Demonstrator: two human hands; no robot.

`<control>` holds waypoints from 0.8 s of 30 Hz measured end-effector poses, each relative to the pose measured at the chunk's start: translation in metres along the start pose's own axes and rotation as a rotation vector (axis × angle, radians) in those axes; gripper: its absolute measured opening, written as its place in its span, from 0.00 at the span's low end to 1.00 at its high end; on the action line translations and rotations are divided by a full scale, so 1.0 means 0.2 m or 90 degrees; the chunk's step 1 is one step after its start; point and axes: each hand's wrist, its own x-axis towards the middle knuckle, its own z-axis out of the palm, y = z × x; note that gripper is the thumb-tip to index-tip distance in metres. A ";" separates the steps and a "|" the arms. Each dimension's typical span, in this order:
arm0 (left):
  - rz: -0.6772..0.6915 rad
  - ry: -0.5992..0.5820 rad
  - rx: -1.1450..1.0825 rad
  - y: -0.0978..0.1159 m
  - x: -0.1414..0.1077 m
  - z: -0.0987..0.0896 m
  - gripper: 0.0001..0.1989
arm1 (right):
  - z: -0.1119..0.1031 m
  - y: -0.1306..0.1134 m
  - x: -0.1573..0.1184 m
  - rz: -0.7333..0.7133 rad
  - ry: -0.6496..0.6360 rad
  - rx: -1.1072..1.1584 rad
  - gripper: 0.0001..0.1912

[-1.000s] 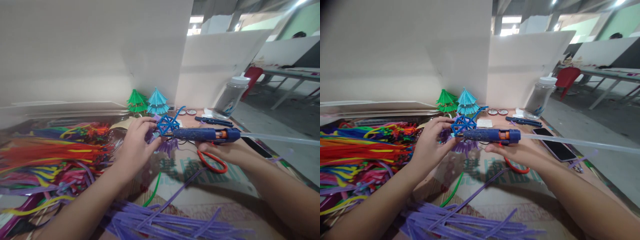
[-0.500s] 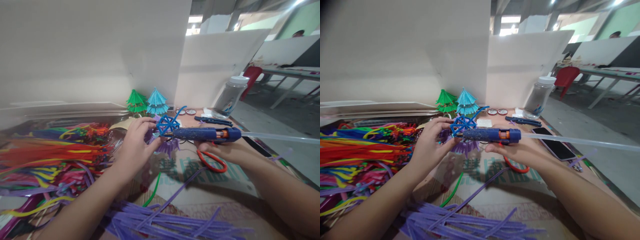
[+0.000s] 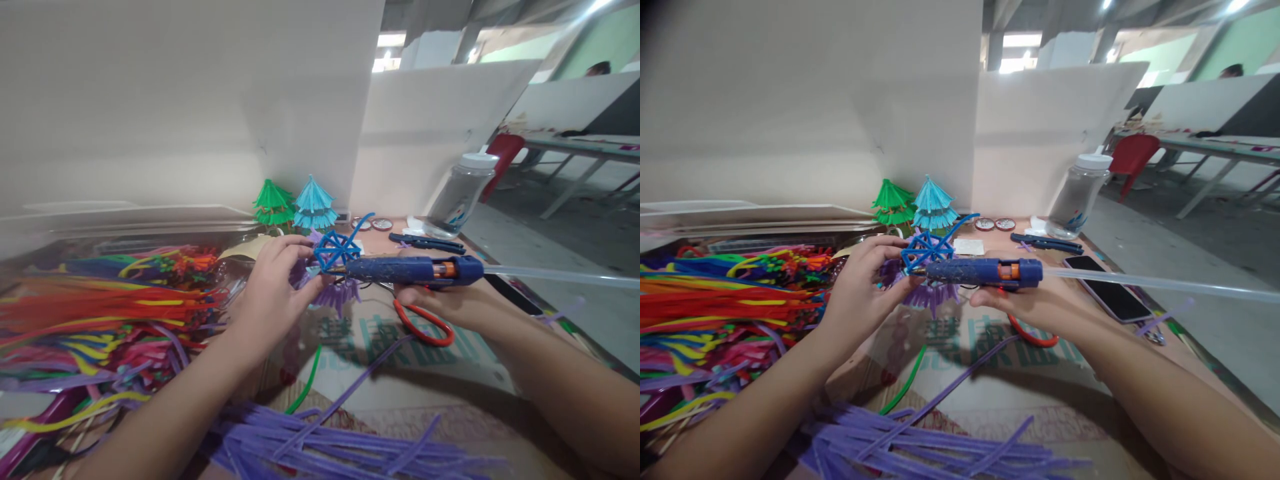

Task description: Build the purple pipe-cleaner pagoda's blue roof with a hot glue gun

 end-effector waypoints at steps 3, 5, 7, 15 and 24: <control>0.000 0.002 -0.001 0.00 0.00 0.00 0.10 | 0.00 0.00 0.00 0.004 -0.009 0.017 0.26; 0.000 0.001 -0.004 0.00 0.00 0.00 0.10 | 0.00 0.00 0.00 -0.012 -0.004 0.030 0.25; -0.002 0.001 -0.005 0.01 0.00 0.00 0.10 | -0.01 0.00 0.00 -0.026 -0.006 0.035 0.23; -0.074 -0.006 -0.063 -0.05 0.03 0.00 0.07 | -0.06 0.02 0.01 0.021 -0.101 0.201 0.21; -0.242 0.079 -0.099 -0.17 0.08 -0.13 0.15 | -0.01 0.53 0.15 0.367 0.046 0.130 0.20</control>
